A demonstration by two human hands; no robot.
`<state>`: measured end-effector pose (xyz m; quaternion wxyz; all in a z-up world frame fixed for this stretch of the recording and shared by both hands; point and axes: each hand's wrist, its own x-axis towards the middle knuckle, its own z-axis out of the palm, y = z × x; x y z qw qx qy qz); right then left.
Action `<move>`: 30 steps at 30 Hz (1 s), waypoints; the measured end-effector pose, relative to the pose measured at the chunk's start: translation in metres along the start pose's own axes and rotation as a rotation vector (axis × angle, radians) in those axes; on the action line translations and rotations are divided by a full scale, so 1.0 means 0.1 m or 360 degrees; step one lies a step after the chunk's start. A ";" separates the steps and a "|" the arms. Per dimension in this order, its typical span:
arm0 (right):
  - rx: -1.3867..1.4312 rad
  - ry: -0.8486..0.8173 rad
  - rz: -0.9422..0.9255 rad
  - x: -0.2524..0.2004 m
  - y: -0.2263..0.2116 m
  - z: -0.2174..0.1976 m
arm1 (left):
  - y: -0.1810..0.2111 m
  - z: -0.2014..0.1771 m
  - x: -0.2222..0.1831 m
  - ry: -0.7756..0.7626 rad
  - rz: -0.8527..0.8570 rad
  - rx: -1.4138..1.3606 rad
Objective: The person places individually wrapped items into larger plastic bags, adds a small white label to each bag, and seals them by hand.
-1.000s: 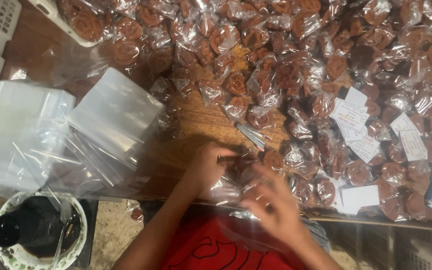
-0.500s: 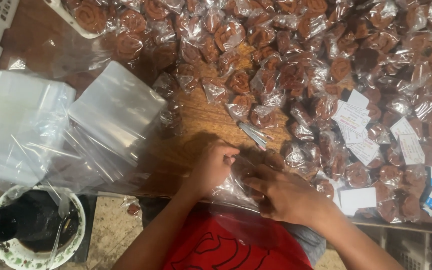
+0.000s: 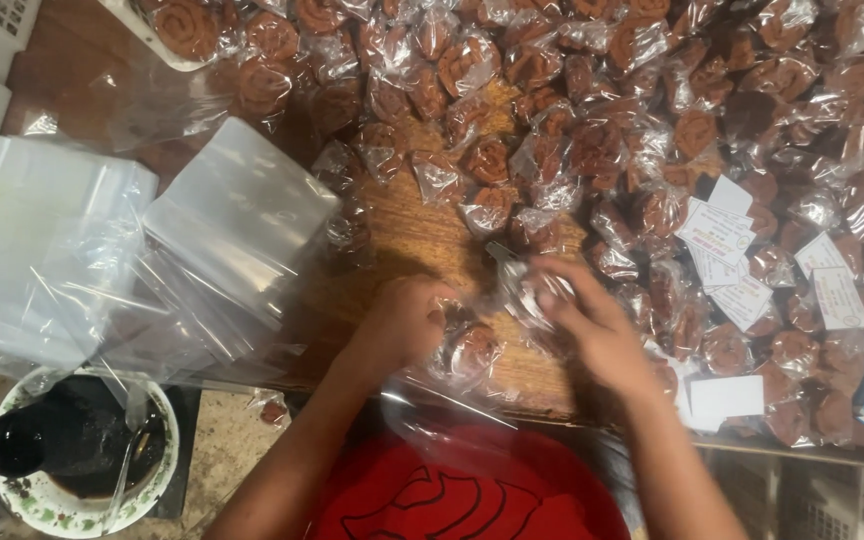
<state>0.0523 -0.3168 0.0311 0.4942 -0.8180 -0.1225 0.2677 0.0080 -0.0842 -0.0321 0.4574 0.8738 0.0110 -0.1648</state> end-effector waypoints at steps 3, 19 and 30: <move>0.0355 0.0331 0.0016 0.18 0.00 0.52 | 0.28 -0.17 -0.06 -0.0108 -0.0184 -0.0134; -0.0104 0.0172 -0.1073 0.34 0.32 0.81 | 0.19 -0.18 -0.10 -0.0121 -0.0825 -0.1013; 0.0157 -0.0214 -0.0884 0.25 0.14 0.72 | 0.18 -0.15 -0.06 -0.0202 -0.0660 -0.1133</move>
